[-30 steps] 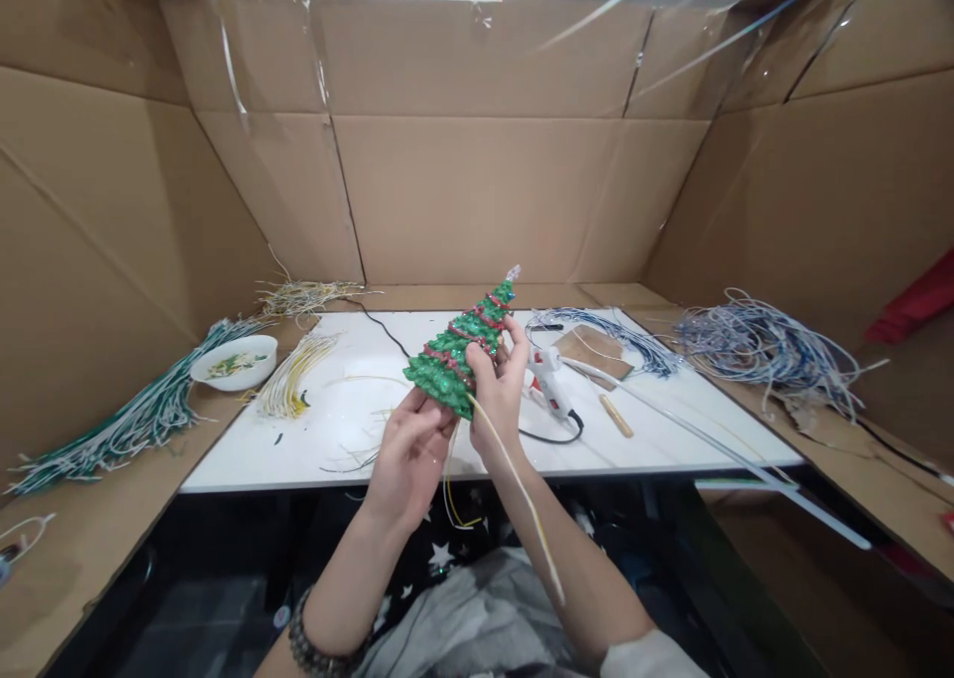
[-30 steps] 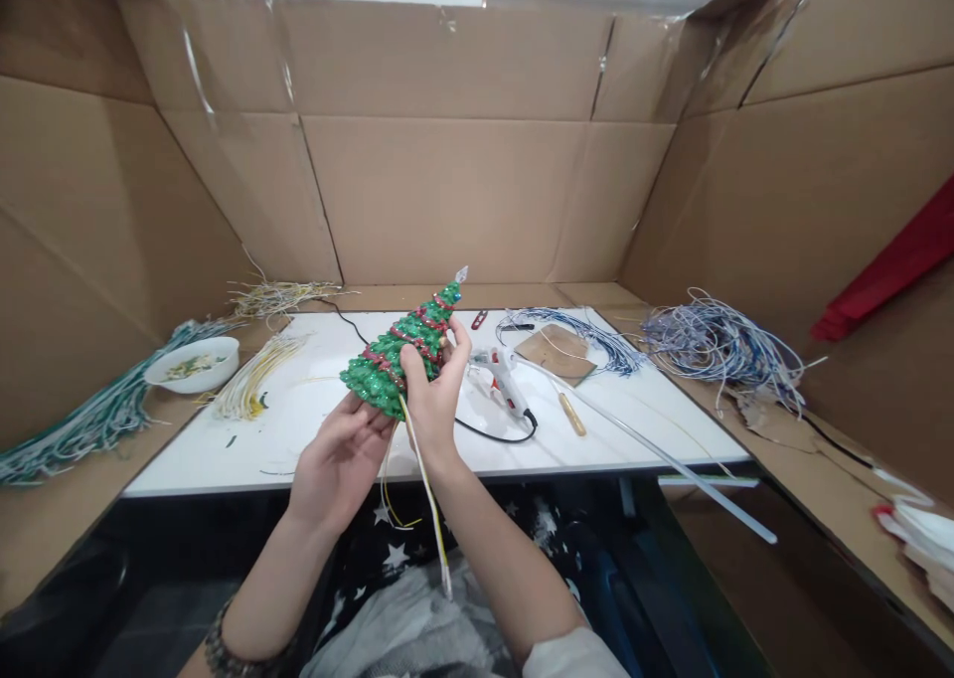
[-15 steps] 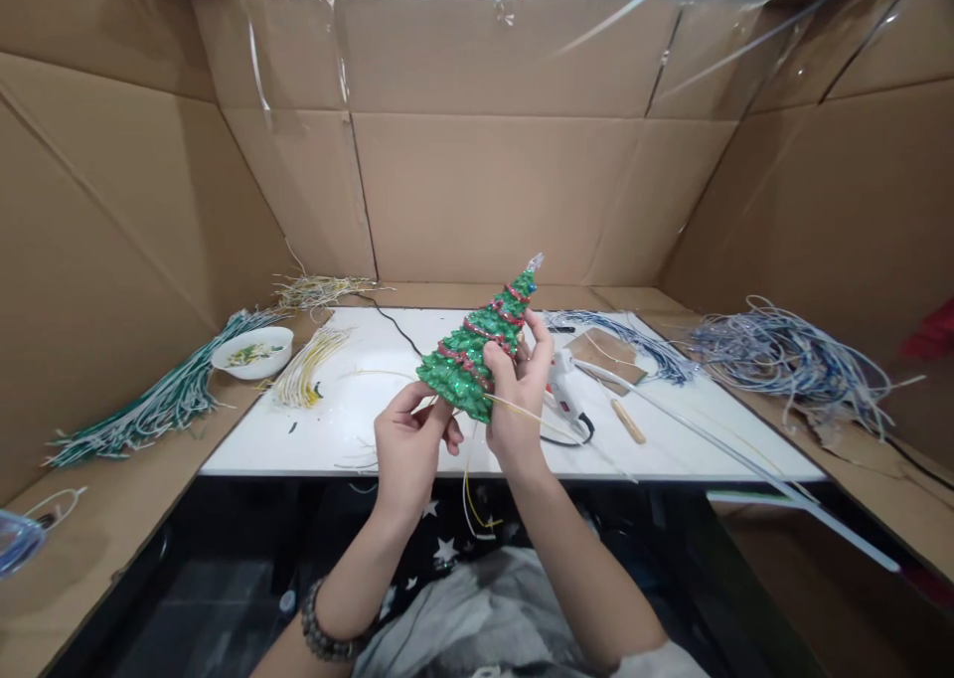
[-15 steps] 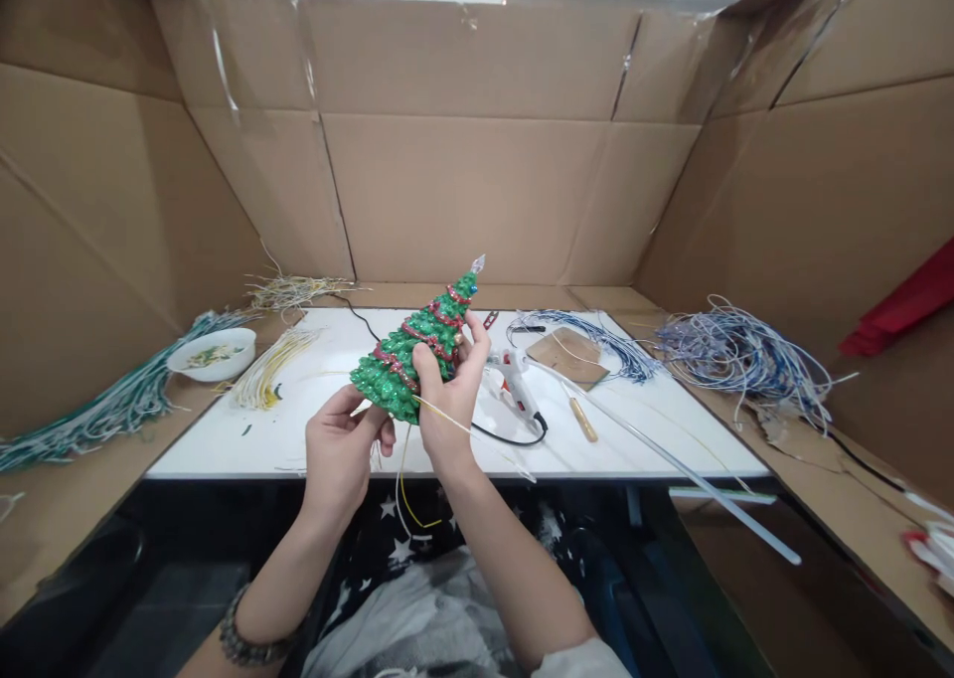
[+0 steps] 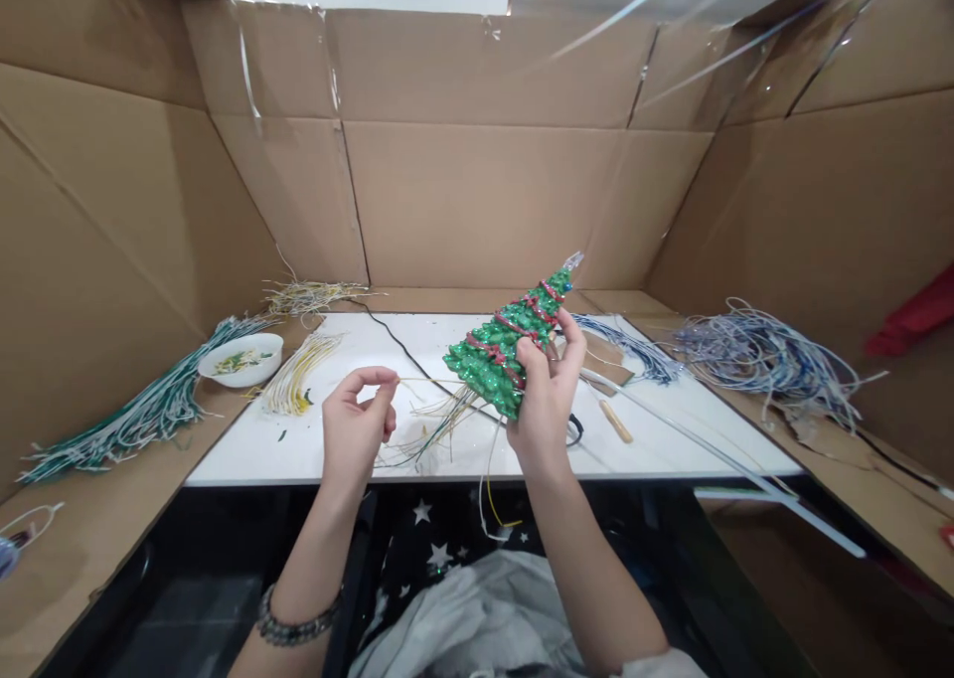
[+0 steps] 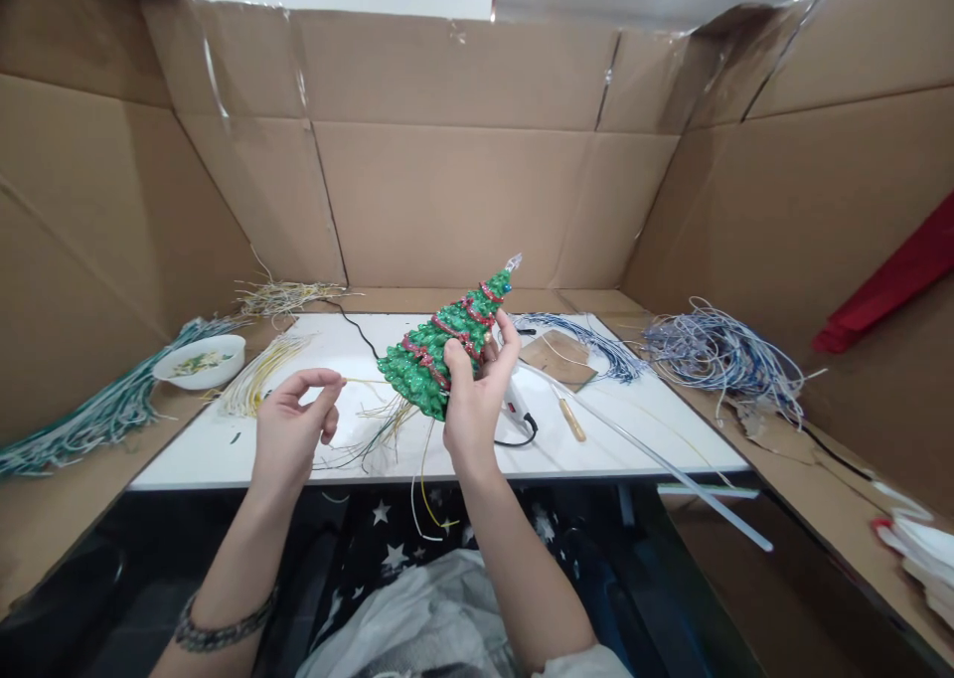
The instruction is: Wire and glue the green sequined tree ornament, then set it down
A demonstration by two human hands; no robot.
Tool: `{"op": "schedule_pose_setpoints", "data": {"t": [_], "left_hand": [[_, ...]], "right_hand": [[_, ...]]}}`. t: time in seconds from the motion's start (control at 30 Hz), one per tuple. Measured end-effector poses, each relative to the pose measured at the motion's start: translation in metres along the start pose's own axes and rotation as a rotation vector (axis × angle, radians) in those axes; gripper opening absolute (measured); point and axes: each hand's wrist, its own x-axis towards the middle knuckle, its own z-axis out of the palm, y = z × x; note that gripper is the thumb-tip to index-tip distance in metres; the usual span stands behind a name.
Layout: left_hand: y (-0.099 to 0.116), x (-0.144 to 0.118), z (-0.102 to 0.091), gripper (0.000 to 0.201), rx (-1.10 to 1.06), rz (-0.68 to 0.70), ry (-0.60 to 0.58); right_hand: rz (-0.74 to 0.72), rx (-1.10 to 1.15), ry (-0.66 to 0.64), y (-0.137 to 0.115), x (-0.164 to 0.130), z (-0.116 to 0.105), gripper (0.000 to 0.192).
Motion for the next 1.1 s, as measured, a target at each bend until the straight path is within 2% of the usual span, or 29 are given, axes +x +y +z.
{"op": "schedule_pose_setpoints", "data": {"t": [0.1,0.17,0.2,0.33,0.57,0.7,0.83,1.0,1.1], "left_hand": [[0.004,-0.005,0.001,0.013,0.080,0.064,-0.037],[0.009,-0.016,0.006,0.011,0.061,0.138,-0.034],[0.012,-0.023,0.009,0.009,0.025,0.133,-0.055],[0.022,-0.045,0.019,0.015,-0.302,-0.141,-0.250],[0.032,-0.057,0.031,0.021,-0.540,-0.417,-0.342],[0.026,-0.060,0.036,0.038,-0.542,-0.459,-0.319],[0.017,-0.054,0.037,0.046,-0.499,-0.388,-0.241],[0.009,-0.044,0.040,0.043,-0.543,-0.388,-0.216],[0.004,-0.040,0.043,0.042,-0.576,-0.401,-0.216]], "right_hand": [[0.029,0.004,-0.006,-0.001,-0.002,0.001,0.072],[0.067,0.008,-0.017,-0.002,-0.004,0.002,0.072],[0.082,0.011,-0.026,-0.002,-0.005,0.003,0.073],[0.108,0.017,-0.061,-0.001,-0.009,0.004,0.072],[0.047,-0.039,-0.150,0.005,-0.016,0.006,0.064],[0.000,-0.142,-0.273,0.010,-0.018,0.006,0.067],[-0.207,-0.294,-0.473,0.018,-0.013,-0.006,0.065],[-0.620,-0.480,-0.718,0.015,0.004,-0.028,0.022],[-0.758,-0.495,-0.798,0.013,0.016,-0.034,0.017]]}}
